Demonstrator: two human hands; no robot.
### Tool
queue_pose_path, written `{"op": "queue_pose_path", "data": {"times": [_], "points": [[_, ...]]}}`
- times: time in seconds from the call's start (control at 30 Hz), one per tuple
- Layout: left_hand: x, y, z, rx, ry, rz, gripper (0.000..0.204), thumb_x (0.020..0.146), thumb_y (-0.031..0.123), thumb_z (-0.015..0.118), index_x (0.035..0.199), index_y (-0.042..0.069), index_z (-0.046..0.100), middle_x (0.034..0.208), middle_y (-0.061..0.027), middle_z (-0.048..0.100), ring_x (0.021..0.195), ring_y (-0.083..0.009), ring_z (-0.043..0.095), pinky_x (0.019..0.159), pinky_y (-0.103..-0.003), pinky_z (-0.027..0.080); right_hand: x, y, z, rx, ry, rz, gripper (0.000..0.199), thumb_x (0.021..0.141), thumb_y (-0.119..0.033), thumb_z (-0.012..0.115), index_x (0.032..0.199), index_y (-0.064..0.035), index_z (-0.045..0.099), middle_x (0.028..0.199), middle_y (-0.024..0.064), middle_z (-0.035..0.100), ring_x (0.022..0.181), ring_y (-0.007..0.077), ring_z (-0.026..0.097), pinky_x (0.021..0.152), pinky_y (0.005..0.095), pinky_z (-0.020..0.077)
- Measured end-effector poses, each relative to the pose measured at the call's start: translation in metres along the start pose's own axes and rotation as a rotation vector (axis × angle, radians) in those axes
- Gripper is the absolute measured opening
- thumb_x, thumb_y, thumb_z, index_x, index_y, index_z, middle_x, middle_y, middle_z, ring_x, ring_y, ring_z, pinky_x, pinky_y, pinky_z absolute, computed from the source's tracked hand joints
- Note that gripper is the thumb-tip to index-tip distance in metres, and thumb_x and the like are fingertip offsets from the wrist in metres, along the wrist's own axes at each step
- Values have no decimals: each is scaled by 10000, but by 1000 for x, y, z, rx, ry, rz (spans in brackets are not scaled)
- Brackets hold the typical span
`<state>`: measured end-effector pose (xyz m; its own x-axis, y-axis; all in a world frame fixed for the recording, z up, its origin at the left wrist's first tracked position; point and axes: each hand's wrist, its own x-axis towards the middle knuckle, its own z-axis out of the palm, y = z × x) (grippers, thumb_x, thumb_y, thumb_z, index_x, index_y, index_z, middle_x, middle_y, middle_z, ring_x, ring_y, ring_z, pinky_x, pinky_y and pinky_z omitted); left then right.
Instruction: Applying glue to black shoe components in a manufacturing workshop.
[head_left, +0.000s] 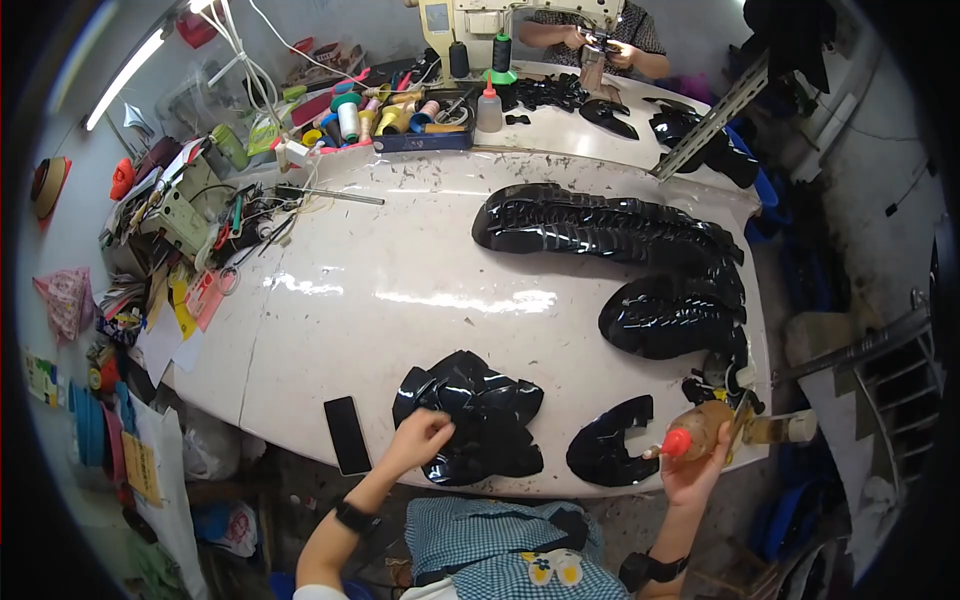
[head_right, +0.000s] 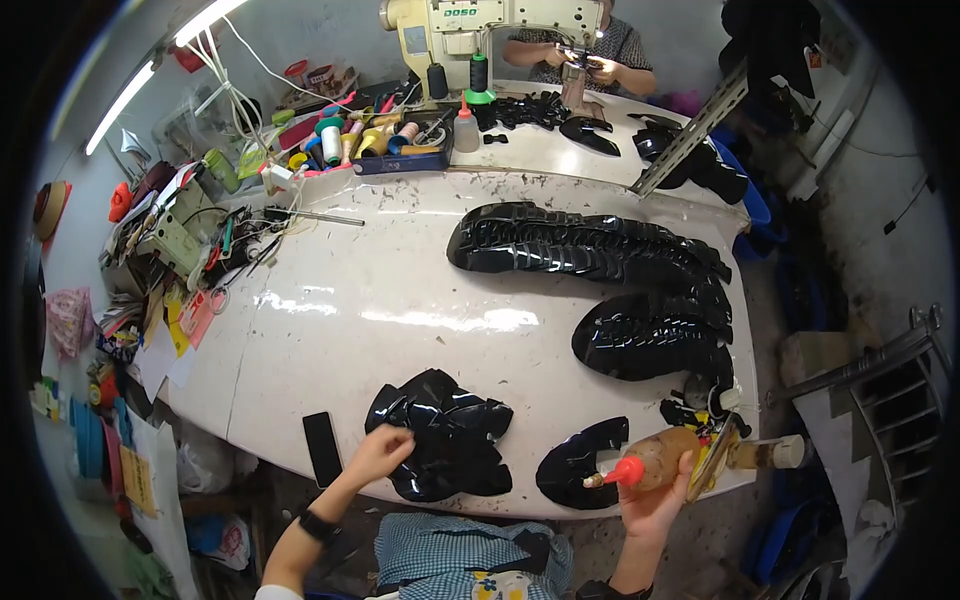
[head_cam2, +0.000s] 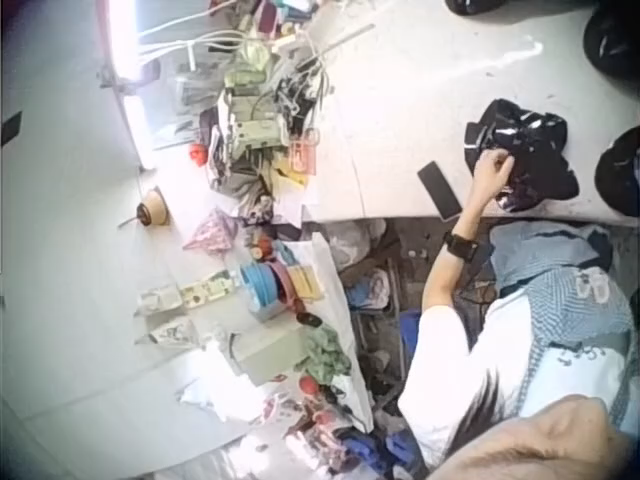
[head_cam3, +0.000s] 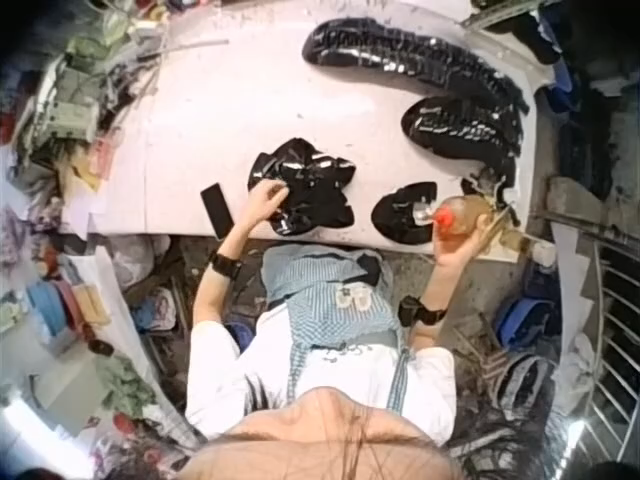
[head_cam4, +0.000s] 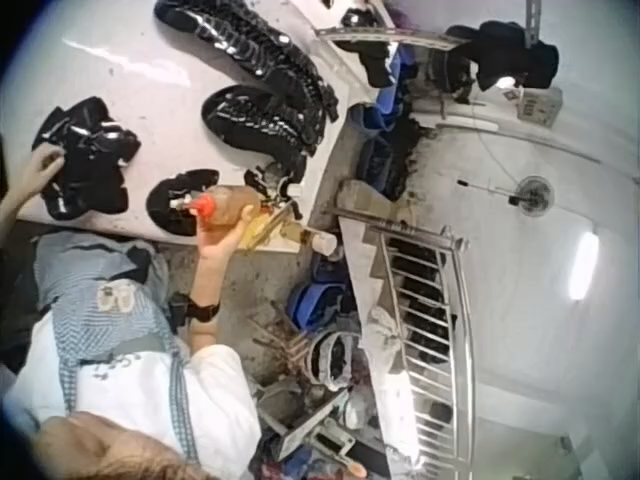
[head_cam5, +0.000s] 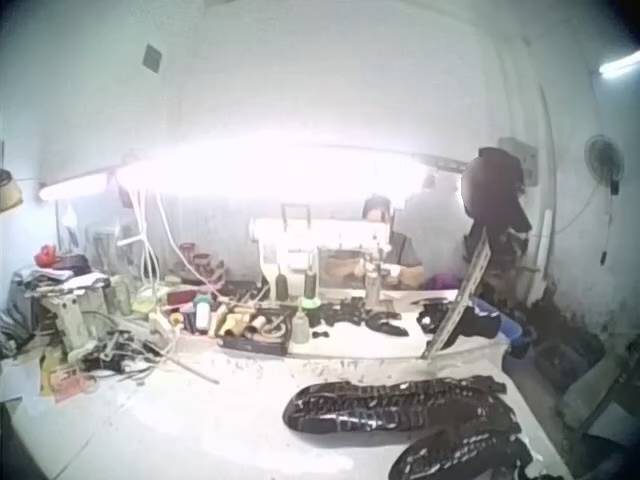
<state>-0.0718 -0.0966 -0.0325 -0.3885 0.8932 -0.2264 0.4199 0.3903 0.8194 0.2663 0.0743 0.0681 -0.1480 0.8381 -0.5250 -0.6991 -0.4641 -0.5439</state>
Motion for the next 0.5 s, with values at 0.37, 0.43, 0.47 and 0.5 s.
{"op": "queue_pose_path", "data": {"times": [0.37,0.43,0.47,0.5], "points": [[91,-23,78,594,365,-309,665,534,421,689,981,-19,466,984,-176,470,942,-335,471,744,-467,406,-27,-32,-3,-55,61,-314,508,769,-434,568,1123,-86,461,1036,55,558,898,205,578,670,363,538],[92,-23,72,552,325,-281,592,549,327,671,985,-13,459,972,-179,468,920,-346,487,736,-459,416,-30,-33,-4,-51,41,-328,521,772,-436,561,1136,-79,452,1044,61,553,914,212,571,674,368,536],[93,-18,67,515,298,-238,555,560,277,659,990,-8,453,965,-182,467,903,-353,497,730,-454,422,-30,-33,-4,-57,30,-332,528,773,-437,558,1143,-77,446,1049,64,550,918,215,569,675,368,536],[93,-10,64,524,334,-178,544,578,221,637,1027,-9,433,960,-192,463,873,-365,509,735,-437,432,-31,-33,-4,-46,18,-325,534,778,-436,552,1151,-73,434,1058,68,541,939,216,559,696,370,530]]}}
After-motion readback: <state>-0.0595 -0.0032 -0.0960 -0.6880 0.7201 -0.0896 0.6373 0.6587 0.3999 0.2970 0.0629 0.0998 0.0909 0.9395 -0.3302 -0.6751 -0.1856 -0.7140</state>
